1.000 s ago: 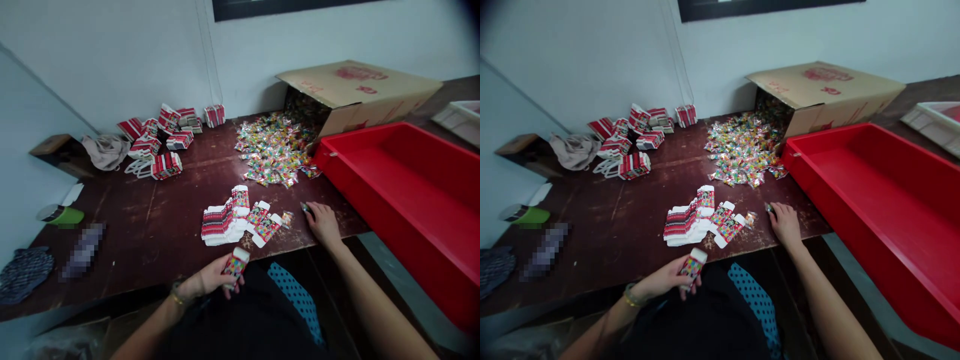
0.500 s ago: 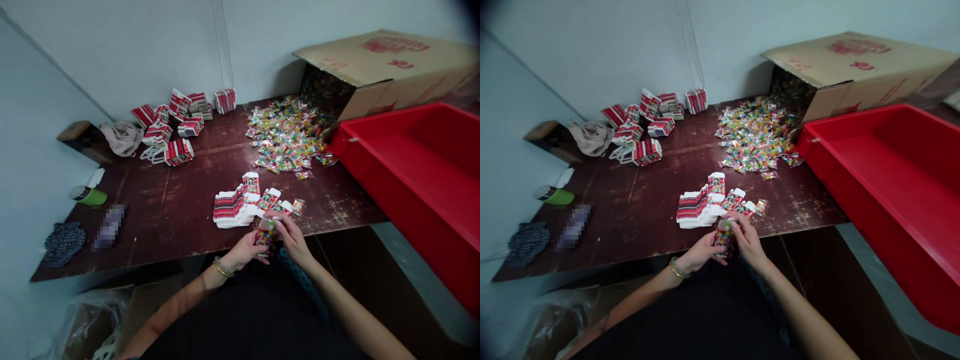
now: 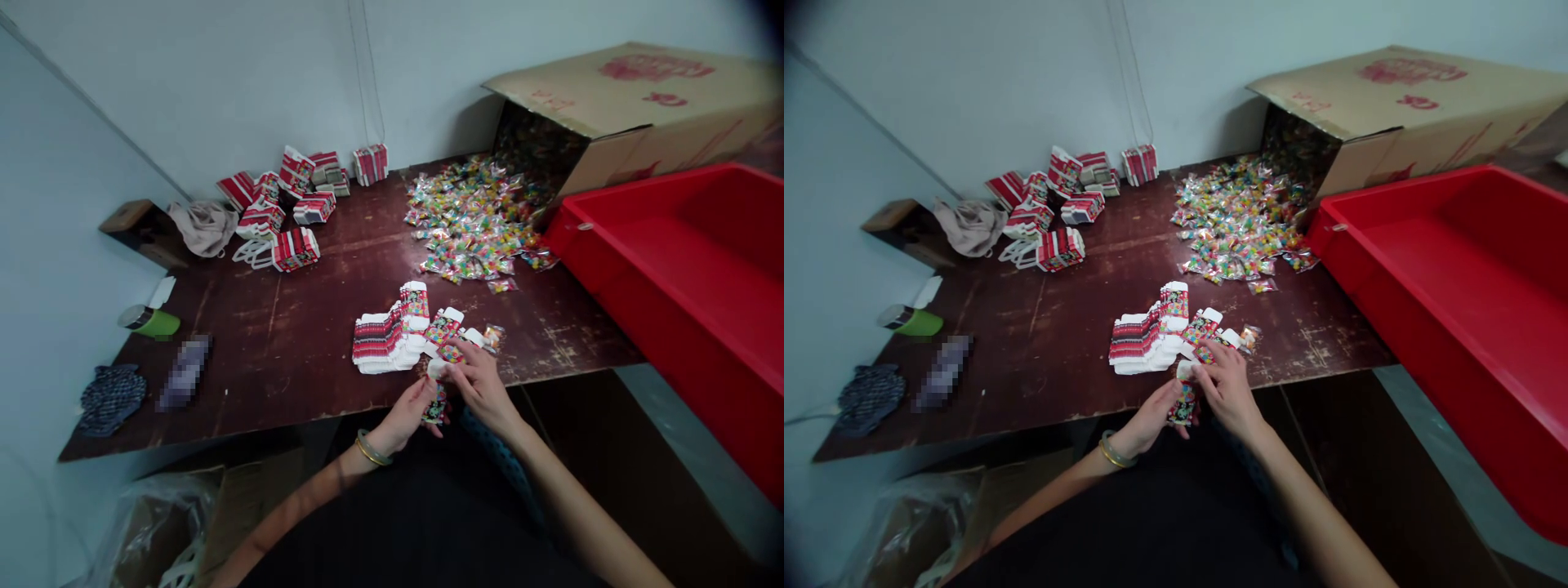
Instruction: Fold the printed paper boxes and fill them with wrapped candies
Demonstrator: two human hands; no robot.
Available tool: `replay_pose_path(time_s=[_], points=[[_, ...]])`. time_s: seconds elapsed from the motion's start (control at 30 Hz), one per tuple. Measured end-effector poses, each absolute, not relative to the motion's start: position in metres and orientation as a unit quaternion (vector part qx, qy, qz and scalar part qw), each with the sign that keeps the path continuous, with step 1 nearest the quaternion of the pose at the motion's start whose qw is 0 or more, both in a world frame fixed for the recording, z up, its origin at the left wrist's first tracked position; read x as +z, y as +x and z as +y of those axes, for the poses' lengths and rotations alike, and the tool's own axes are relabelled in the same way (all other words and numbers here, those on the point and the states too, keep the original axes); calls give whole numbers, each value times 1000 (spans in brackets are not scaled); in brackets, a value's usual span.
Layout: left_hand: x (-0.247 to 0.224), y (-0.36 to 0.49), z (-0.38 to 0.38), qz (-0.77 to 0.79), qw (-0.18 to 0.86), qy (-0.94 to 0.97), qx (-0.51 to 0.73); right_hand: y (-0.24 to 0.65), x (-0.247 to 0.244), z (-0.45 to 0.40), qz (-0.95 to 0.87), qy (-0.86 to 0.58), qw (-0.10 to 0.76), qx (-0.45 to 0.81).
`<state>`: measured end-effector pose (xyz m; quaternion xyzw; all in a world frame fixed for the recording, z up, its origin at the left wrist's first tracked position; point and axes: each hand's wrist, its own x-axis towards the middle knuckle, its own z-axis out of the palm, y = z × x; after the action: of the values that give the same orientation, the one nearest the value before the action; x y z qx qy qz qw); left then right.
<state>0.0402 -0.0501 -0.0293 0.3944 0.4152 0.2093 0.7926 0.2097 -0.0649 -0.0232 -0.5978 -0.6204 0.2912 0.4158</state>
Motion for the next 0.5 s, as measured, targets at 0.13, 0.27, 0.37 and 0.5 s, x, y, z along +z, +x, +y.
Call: replay_pose_path(time_s=[0.13, 0.27, 0.37, 0.5], points=[[-27, 38, -43, 446, 765, 398, 240, 205, -17, -69, -565, -583, 481, 330], [-23, 35, -33, 447, 758, 412, 236, 201, -22, -72, -506, -559, 507, 418], [-23, 34, -29, 424, 772, 421, 217, 203, -27, -69, -363, -523, 509, 579], [-20, 32, -26, 406, 746, 489, 198, 207, -24, -64, -360, -471, 429, 681]])
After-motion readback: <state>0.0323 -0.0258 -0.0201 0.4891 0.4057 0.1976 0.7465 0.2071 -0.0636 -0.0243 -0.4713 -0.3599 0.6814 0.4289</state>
